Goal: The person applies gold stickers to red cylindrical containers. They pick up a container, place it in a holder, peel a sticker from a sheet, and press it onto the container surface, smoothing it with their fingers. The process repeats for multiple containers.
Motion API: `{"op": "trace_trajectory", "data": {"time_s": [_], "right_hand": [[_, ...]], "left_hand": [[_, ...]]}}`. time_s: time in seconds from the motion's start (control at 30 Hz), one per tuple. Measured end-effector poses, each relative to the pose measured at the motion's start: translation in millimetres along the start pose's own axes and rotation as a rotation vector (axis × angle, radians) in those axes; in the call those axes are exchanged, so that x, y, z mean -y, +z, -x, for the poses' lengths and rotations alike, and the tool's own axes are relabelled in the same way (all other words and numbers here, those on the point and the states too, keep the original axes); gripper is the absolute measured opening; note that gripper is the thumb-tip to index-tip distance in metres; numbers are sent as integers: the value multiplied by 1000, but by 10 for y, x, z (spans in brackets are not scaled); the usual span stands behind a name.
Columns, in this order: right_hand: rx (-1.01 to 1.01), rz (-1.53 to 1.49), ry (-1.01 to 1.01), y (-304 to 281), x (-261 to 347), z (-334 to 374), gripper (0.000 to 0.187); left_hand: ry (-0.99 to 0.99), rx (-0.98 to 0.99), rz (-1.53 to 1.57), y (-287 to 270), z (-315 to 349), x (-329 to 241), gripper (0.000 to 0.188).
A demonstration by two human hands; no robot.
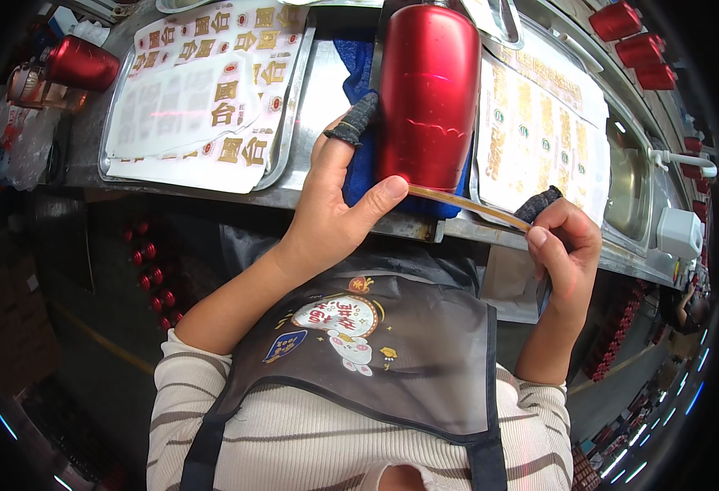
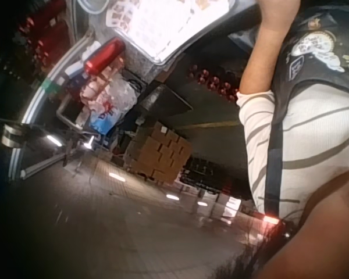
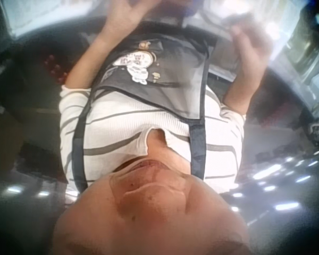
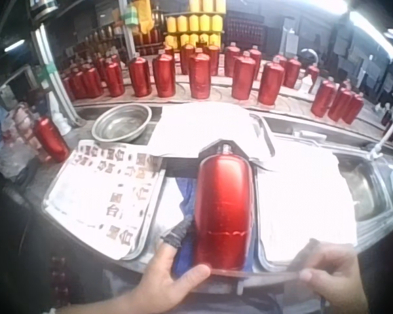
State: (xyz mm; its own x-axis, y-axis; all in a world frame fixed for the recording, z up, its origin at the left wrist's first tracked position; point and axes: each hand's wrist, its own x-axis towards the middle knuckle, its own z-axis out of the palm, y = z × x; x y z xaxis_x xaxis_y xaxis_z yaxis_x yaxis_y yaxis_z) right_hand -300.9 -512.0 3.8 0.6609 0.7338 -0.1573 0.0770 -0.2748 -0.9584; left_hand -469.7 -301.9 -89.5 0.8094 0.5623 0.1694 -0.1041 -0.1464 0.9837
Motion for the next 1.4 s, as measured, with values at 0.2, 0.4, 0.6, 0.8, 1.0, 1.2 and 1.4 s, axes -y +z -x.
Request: {"op": "trace_trajectory", "data": {"time_s": [0.2,0.4,0.6,0.8,1.0,1.2,1.4], "right_hand": [[5,-8,54,-10,-32,-31,10],[31,-22,44,17,-124,-88,10],[27,47,11,75,-194,-113,12],[62,47,85,71,-249,-134,11],[79,84,49,74,-304,-192,10],[79,94,62,76,-395,-237,11],[114,42,102,67,-430,-296,12]], "left_hand": [[19,13,-55,7,-1,-31,73],[-65,-82,136,11,84,-84,66],[336,1,-833,-49,328,-317,40],[287,-22,-992,-77,375,-255,30],[286,7,-989,-159,403,-190,37],[358,15,-1008,-137,316,-302,28],[506,111,-1057,-128,118,-454,41]]}}
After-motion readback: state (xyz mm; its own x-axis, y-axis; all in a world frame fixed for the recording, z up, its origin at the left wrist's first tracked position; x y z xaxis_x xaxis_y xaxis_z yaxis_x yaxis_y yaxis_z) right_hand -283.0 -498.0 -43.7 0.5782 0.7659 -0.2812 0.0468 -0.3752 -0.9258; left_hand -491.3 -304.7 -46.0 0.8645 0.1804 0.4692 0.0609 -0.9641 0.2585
